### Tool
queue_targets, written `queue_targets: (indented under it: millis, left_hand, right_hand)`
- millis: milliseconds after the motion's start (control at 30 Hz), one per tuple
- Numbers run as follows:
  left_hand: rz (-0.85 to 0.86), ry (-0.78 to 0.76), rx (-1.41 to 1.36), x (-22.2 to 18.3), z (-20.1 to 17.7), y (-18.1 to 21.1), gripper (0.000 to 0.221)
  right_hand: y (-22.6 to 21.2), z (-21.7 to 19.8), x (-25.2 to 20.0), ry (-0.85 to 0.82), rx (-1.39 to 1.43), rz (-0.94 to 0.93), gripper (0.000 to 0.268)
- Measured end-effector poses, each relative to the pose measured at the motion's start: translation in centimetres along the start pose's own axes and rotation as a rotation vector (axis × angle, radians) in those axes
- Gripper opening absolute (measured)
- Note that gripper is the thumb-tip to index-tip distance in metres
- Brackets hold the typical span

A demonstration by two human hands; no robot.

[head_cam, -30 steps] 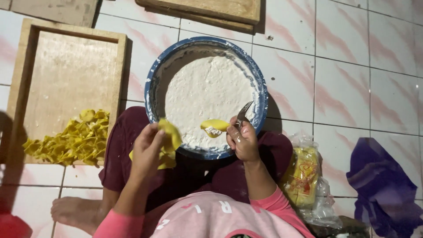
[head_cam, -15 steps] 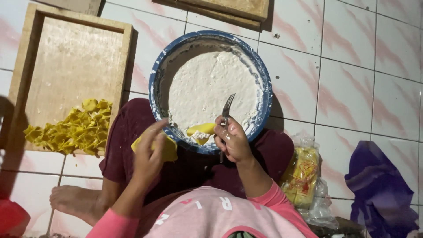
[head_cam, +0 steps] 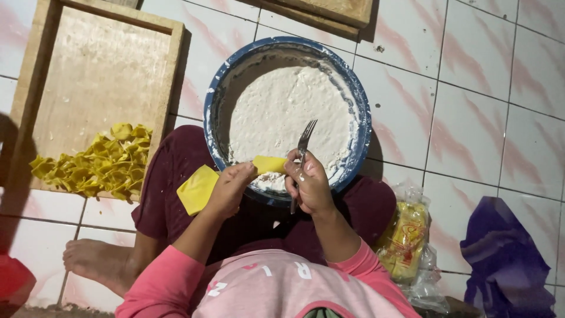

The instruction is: The person is manually folding dumplings by placing a small amount of filling onto a wrapper and pinching it closed.

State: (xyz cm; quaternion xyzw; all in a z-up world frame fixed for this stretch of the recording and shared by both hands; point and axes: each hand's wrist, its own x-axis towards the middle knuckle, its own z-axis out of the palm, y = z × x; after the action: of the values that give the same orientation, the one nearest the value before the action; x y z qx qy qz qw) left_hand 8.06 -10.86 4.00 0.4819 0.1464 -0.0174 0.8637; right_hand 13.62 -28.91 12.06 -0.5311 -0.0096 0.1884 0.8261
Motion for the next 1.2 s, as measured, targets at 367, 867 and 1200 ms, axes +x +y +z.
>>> queue_targets:
  millis: [367, 867, 1200]
  left_hand:
    - [0.059, 0.266, 0.022, 0.0, 2.3, 3.0, 0.028]
    - [-0.039, 0.079, -0.105, -0.5, 2.7, 3.2, 0.025]
    - [-0.030, -0.104, 0.155, -1.0, 3.3, 4.7, 0.033]
  right_hand:
    - [1.2, -1.5, 0.6, 0.043, -0.501, -0.307, 0.010]
    - [4.4, -1.6, 1.4, -0.075, -0.618, -0.695, 0.017]
    - [3.3, -0.9, 1.4, -0.100, -0.862, -0.696, 0.009]
